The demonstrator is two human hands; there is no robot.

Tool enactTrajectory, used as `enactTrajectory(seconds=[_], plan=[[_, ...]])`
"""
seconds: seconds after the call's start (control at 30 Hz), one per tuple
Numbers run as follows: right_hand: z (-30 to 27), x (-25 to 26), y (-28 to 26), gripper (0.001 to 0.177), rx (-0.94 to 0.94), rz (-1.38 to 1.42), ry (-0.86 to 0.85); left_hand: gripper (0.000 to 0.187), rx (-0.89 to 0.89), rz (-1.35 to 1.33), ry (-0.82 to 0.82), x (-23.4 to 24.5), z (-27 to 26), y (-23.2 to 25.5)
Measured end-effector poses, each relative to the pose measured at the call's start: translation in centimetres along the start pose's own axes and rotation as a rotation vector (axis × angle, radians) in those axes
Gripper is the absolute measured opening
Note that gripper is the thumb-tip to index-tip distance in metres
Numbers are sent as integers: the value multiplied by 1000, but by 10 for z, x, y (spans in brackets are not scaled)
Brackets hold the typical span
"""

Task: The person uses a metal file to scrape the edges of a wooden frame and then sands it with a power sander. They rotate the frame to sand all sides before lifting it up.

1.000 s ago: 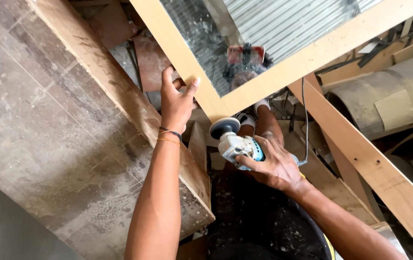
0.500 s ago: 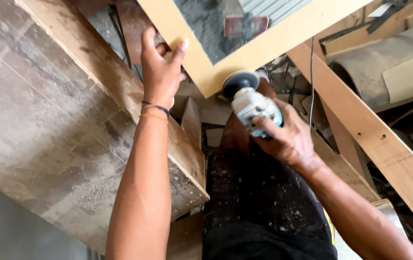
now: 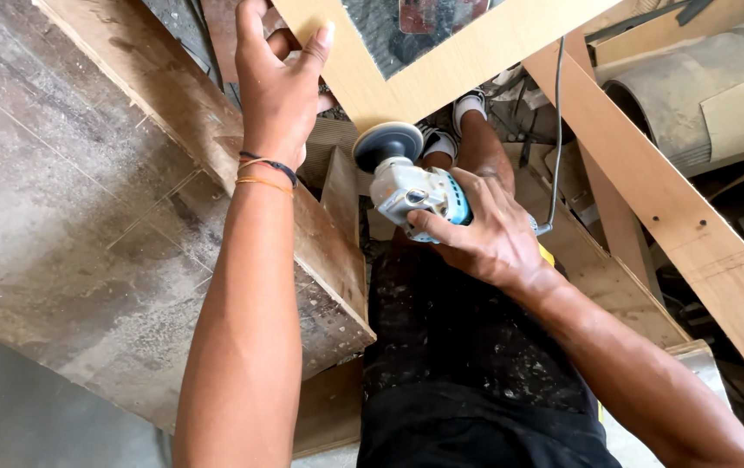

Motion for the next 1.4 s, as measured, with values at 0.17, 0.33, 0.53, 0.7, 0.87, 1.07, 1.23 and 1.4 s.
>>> enactTrajectory(seconds=[0.17, 0.33, 0.53, 0.7, 0.87, 1.07, 1.23, 1.4], plan=[[-14, 1, 16, 58, -22, -6, 96, 46, -3, 1, 2, 0, -1, 0], [-25, 16, 34, 66, -72, -15, 222, 51, -5, 12, 8, 0, -1, 0], [-32, 27, 46, 74, -165, 55, 353, 51, 5, 12, 21, 1, -1, 0], [-24, 17, 33, 67, -60, -24, 268, 51, 43, -29, 7, 1, 0, -1], [-15, 16, 25, 64, -36, -23, 189, 53, 80, -10, -3, 0, -1, 4], [-21, 26, 41, 69, -57, 56, 268, 55, 80, 7, -6, 0, -4, 9], [-25, 44, 56, 67, -104, 67, 344, 54, 71, 8, -2, 3, -3, 5], [-31, 56, 71, 69, -135, 52, 395, 53, 115, 49, 28, 2, -4, 9]])
Point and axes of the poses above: each hand's wrist, its own z-axis towards the middle knuckle, its own x-axis out of the back of the hand, y = z × x, the point moved 4 cm from there along z, towards the middle knuckle
